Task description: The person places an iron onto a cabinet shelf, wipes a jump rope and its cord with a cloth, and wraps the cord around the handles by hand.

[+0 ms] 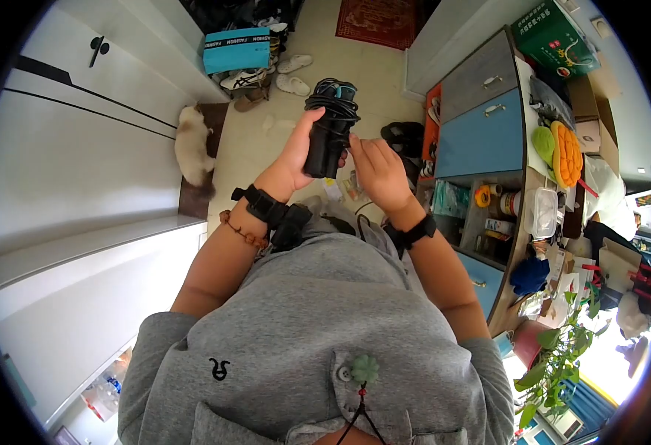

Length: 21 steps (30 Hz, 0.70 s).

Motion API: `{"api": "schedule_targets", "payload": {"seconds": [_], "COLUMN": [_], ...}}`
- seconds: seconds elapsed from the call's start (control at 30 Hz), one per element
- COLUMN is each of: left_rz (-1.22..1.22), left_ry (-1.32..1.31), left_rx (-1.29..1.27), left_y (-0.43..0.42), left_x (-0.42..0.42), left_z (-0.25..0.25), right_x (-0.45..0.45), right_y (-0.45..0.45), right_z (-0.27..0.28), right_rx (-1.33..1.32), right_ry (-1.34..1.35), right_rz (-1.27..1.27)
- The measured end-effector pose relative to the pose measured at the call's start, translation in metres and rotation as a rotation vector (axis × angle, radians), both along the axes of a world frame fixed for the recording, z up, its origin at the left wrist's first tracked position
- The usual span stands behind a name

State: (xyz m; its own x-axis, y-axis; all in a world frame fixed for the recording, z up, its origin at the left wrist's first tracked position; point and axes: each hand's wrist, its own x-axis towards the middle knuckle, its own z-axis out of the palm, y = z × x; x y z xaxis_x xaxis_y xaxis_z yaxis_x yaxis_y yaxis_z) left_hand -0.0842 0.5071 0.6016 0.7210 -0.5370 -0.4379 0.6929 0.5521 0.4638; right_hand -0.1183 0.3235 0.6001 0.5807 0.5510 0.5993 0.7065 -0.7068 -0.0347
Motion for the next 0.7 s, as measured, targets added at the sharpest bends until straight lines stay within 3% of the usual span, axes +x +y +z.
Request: {"api": "schedule_targets", "payload": {"seconds": [0.1, 0.3, 0.5, 0.7], "left_rz": [0.037, 0.093, 0.095, 0.114], "left_ry": [0.012, -0.022, 0.021, -0.009], "left_rx": [0.059, 0.1, 0.117, 0.123], "left_y": [-0.006, -0.014, -0.014, -0.015], "left_x": [-0.004, -0.01, -0.01, -0.014], "left_z": [0.003, 0.018, 0.015, 0.011], "right_x": [-0.005, 0.0, 0.0, 0.002], "right_y": [0.015, 0.028, 0.037, 0.038], "right_z": [0.001, 0.022, 0.021, 0.03], "right_rx": [0.089, 0.635, 0.175, 0.274], "right_ry": [0.103, 0.544, 0.274, 0.508], "right_rz": [-0.144, -0.255, -0.26, -0.292]}}
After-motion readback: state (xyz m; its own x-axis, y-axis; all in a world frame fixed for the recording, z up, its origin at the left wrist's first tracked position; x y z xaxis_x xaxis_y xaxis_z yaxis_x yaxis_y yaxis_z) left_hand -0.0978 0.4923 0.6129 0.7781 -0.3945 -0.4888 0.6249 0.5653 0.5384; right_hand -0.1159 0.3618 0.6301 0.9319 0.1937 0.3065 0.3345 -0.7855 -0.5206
